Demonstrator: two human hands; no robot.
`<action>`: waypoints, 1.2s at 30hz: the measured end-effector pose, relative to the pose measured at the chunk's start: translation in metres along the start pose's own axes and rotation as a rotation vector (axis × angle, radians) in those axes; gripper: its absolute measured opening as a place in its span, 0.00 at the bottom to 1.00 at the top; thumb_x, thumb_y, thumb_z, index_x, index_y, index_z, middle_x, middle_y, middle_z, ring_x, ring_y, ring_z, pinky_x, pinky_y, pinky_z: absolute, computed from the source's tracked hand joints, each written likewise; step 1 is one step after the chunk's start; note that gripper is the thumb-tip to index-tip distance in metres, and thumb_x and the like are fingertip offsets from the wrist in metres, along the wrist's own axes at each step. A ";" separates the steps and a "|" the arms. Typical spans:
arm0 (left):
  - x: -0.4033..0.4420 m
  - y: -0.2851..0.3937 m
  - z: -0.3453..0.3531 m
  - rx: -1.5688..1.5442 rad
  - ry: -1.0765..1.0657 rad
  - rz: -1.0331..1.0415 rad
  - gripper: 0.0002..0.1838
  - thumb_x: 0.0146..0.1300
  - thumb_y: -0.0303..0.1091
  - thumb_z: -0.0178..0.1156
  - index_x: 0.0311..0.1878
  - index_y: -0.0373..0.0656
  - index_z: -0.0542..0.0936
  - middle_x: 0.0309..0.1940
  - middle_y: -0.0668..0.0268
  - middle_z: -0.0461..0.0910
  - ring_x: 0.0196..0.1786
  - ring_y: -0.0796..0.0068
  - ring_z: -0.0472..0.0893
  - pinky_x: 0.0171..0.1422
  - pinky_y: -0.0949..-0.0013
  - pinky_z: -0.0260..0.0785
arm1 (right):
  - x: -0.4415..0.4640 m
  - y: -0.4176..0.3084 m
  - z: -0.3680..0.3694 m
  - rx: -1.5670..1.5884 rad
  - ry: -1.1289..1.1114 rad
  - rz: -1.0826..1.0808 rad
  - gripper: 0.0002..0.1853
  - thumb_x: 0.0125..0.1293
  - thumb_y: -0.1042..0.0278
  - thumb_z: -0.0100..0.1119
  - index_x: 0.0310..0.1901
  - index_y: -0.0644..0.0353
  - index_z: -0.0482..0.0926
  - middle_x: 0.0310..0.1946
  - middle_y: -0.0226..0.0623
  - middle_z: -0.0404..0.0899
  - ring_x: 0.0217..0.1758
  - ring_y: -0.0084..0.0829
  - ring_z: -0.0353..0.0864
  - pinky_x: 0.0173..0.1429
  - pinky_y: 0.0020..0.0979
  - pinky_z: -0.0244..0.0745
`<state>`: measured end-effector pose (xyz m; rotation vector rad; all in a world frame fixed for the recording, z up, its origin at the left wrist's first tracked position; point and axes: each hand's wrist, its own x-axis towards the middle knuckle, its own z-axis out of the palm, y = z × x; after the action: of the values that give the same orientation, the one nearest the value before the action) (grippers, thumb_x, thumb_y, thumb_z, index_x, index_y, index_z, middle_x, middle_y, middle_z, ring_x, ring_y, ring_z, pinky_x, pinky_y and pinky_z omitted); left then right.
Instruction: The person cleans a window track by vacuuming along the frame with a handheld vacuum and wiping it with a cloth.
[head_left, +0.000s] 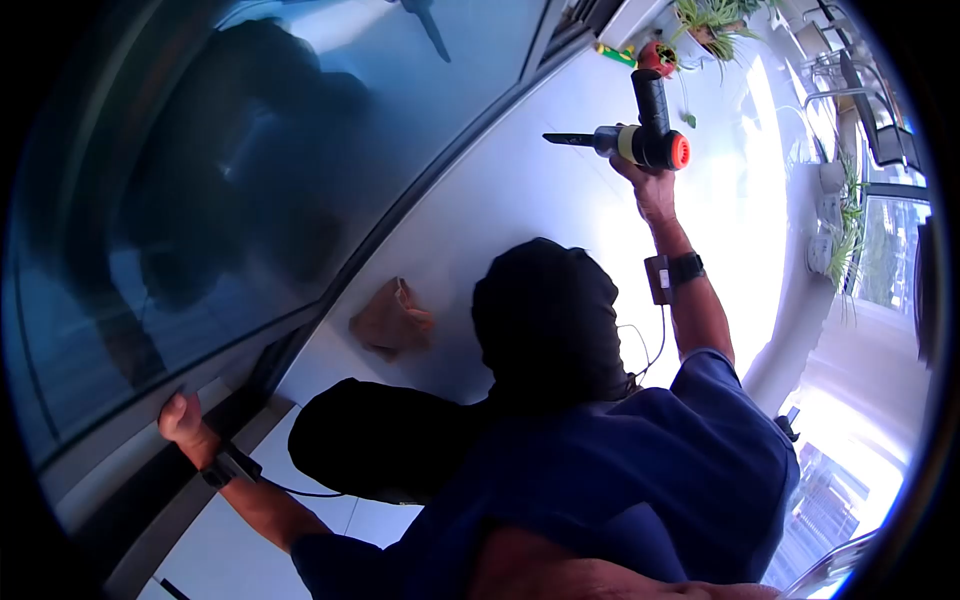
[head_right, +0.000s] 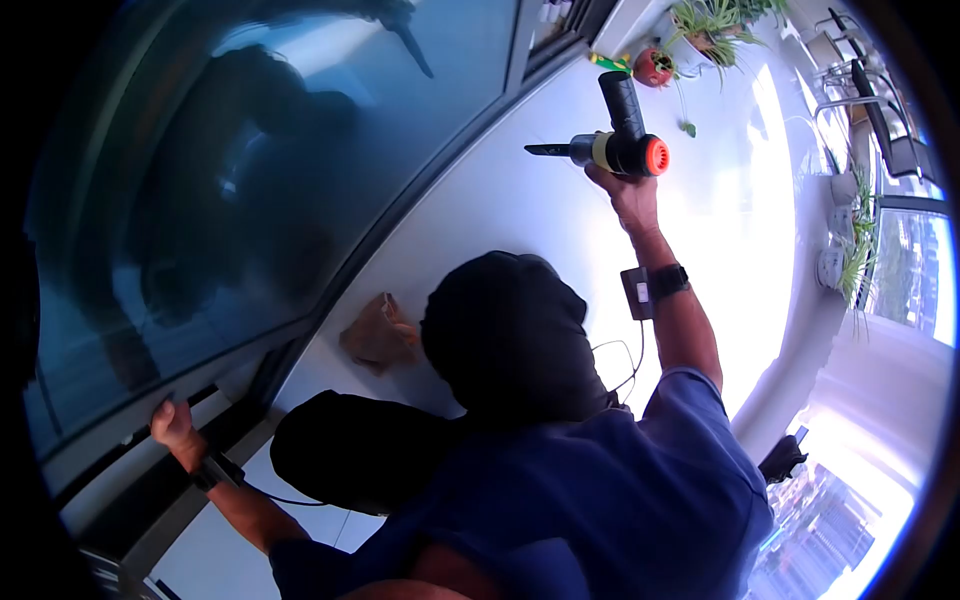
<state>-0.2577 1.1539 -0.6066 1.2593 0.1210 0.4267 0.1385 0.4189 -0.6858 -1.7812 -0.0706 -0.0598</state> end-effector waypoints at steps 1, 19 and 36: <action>-0.009 0.010 -0.006 -0.045 -0.016 -0.039 0.28 0.58 0.28 0.63 0.65 0.37 0.80 0.60 0.63 0.83 0.65 0.63 0.79 0.77 0.53 0.61 | 0.007 0.008 -0.004 0.011 0.023 0.022 0.36 0.58 0.73 0.77 0.69 0.63 0.74 0.57 0.38 0.82 0.58 0.31 0.83 0.67 0.34 0.77; 0.048 -0.022 0.526 1.554 -0.629 0.269 0.22 0.57 0.27 0.71 0.57 0.42 0.84 0.57 0.56 0.83 0.63 0.54 0.83 0.66 0.54 0.76 | 0.045 0.079 -0.016 0.010 0.013 0.072 0.32 0.59 0.62 0.79 0.61 0.67 0.77 0.52 0.41 0.84 0.54 0.34 0.84 0.64 0.37 0.79; 0.341 -0.181 0.688 2.796 -0.763 1.039 0.26 0.77 0.39 0.46 0.73 0.38 0.76 0.73 0.54 0.75 0.76 0.48 0.70 0.84 0.37 0.46 | 0.030 0.053 -0.006 -0.134 0.116 -0.082 0.32 0.58 0.59 0.82 0.59 0.67 0.78 0.50 0.44 0.85 0.56 0.39 0.86 0.63 0.41 0.81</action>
<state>0.3186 0.6231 -0.5138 4.1663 -1.0960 0.3932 0.1731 0.4023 -0.7335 -1.9045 -0.0570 -0.2309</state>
